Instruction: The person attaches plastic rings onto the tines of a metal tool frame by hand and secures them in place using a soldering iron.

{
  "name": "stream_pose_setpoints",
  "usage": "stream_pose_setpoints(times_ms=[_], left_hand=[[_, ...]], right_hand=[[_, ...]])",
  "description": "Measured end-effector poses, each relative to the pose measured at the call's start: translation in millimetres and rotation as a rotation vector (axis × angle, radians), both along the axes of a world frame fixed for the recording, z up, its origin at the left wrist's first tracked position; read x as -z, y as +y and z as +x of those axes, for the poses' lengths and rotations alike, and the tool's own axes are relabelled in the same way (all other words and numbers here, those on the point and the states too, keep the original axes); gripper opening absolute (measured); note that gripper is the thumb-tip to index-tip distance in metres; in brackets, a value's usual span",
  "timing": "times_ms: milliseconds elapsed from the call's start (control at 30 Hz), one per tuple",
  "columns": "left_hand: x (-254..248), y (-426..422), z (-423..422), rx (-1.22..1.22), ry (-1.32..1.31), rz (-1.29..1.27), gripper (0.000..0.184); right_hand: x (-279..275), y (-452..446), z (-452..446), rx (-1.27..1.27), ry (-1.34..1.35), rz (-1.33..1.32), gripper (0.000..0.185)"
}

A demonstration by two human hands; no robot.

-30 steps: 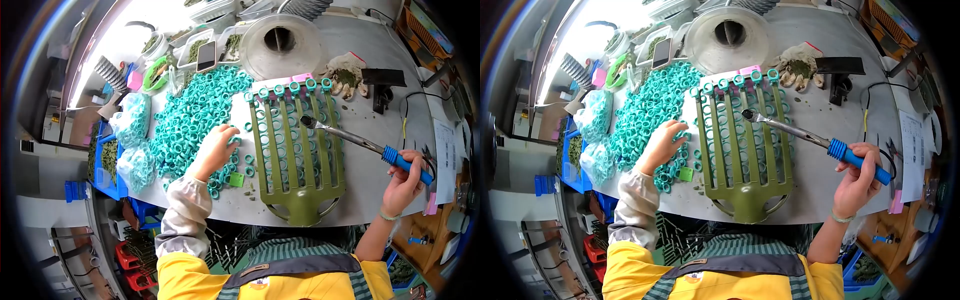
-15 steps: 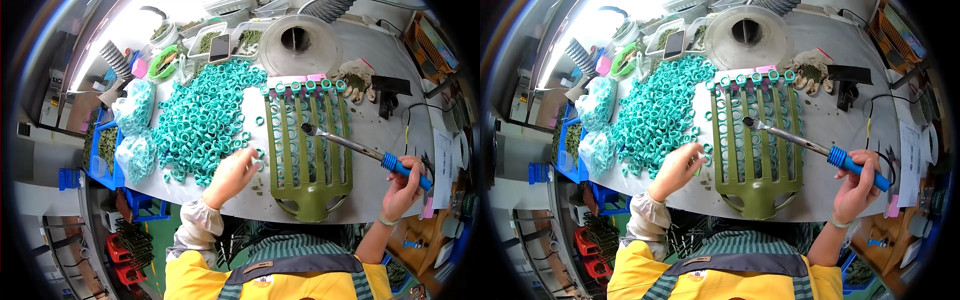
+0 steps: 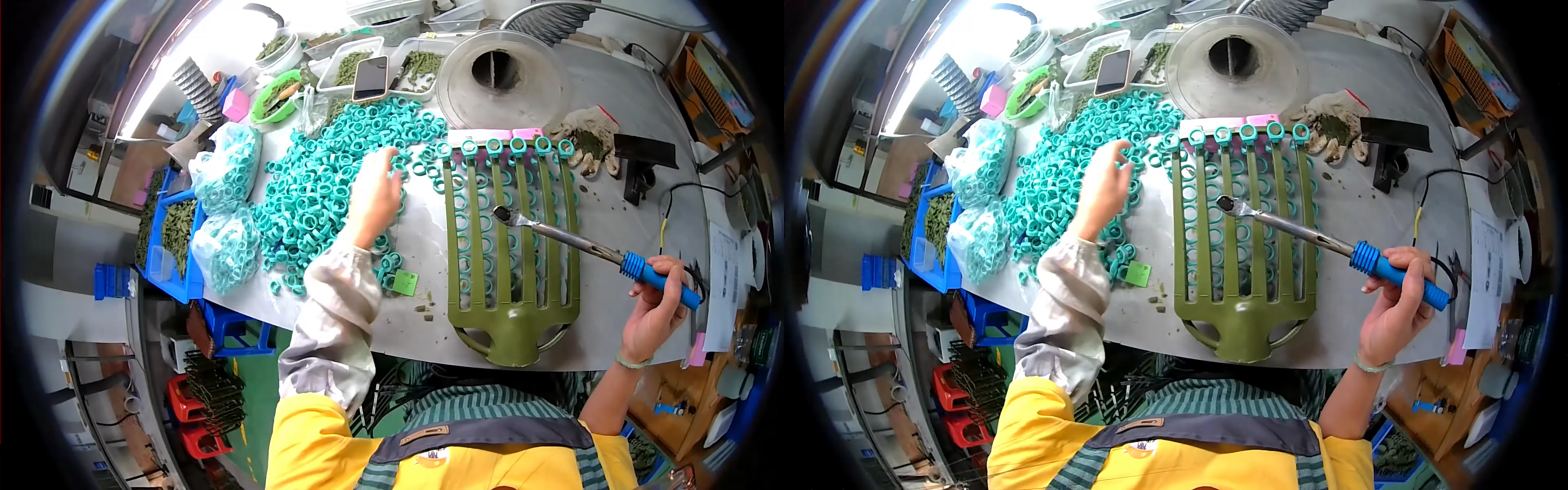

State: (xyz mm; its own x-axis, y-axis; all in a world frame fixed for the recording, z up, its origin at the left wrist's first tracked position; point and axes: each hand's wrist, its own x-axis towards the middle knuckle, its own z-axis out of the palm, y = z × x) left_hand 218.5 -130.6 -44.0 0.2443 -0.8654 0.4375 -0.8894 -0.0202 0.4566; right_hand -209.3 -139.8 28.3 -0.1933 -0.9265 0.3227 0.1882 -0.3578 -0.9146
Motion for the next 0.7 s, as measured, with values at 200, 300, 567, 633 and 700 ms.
stream_pose_setpoints(times_ms=[200,300,567,633,700], left_hand=[[-26,24,25,0.082,-0.177,0.225,0.011],[-19,25,13,0.156,-0.304,0.3,0.017],[-20,-2,23,0.132,-0.154,0.267,0.015],[-7,-6,30,0.161,-0.209,0.138,0.016],[-5,-4,32,0.137,-0.223,0.07,0.018]], right_hand=[[0,-2,3,-0.024,-0.011,0.001,0.027],[-1,-1,8,-0.039,-0.013,0.003,0.028],[-1,-1,13,-0.036,-0.004,-0.012,0.026],[-1,0,14,-0.036,-0.007,-0.001,0.026],[-1,0,14,-0.043,-0.009,0.001,0.026]])
